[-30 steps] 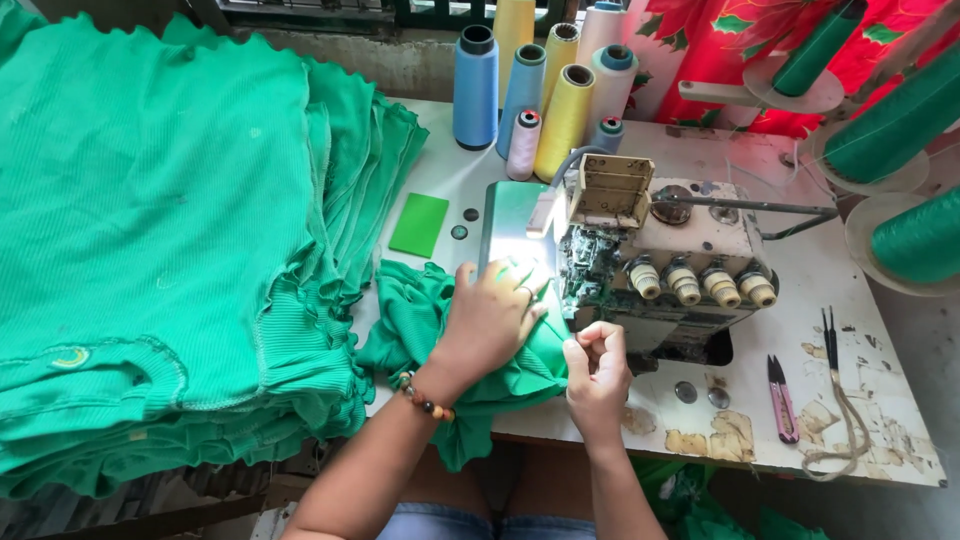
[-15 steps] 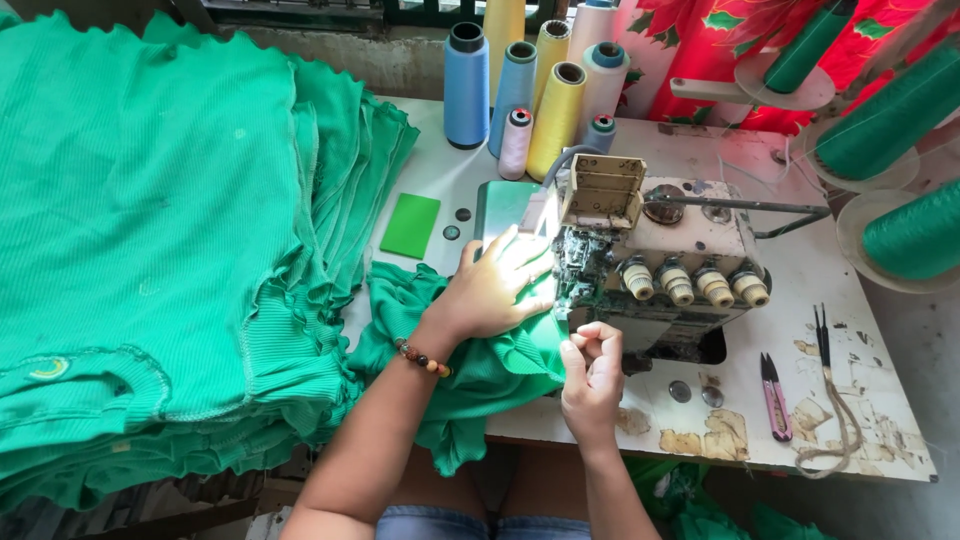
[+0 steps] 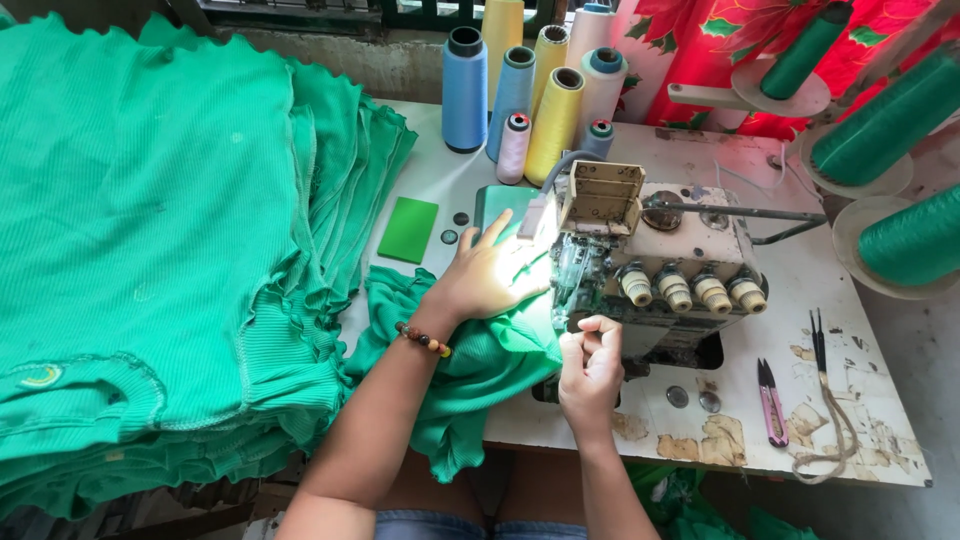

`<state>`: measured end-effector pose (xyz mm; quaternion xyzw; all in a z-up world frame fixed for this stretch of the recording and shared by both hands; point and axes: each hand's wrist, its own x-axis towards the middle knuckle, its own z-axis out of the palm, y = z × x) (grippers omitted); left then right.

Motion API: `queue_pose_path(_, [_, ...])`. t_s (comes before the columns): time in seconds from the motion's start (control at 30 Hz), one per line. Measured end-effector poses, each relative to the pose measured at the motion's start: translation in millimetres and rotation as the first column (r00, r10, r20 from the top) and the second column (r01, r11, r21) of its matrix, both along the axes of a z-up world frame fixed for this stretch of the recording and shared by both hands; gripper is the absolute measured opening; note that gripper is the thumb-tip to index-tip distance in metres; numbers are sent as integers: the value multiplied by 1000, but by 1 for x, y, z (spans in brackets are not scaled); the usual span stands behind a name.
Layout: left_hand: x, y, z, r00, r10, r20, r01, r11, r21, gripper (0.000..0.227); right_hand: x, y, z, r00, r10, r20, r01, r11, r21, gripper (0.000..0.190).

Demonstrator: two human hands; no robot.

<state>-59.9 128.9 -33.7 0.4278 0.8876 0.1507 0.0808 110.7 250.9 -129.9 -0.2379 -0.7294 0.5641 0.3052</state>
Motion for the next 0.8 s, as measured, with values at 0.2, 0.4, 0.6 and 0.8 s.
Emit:
queue_pose_path(0.2, [-9,0,-11,995,78,-67,-70,992,104,68,-9,3,-4,998,-48,40,46,998,41,11])
queue_pose_path(0.4, [18,-32,36,977,-204,-69,214,892,399,38,10,2,37,996,60,68,-73,973,221,6])
queue_pose_path(0.6, [36,-67,49,969,-249,5,240,939,245,54,24,15,60,967,242,79,-253,878,407,17])
queue_pose_path(0.8, [39,-76,34,970,-204,-136,224,962,155,30,22,31,59,938,300,171,-344,761,551,23])
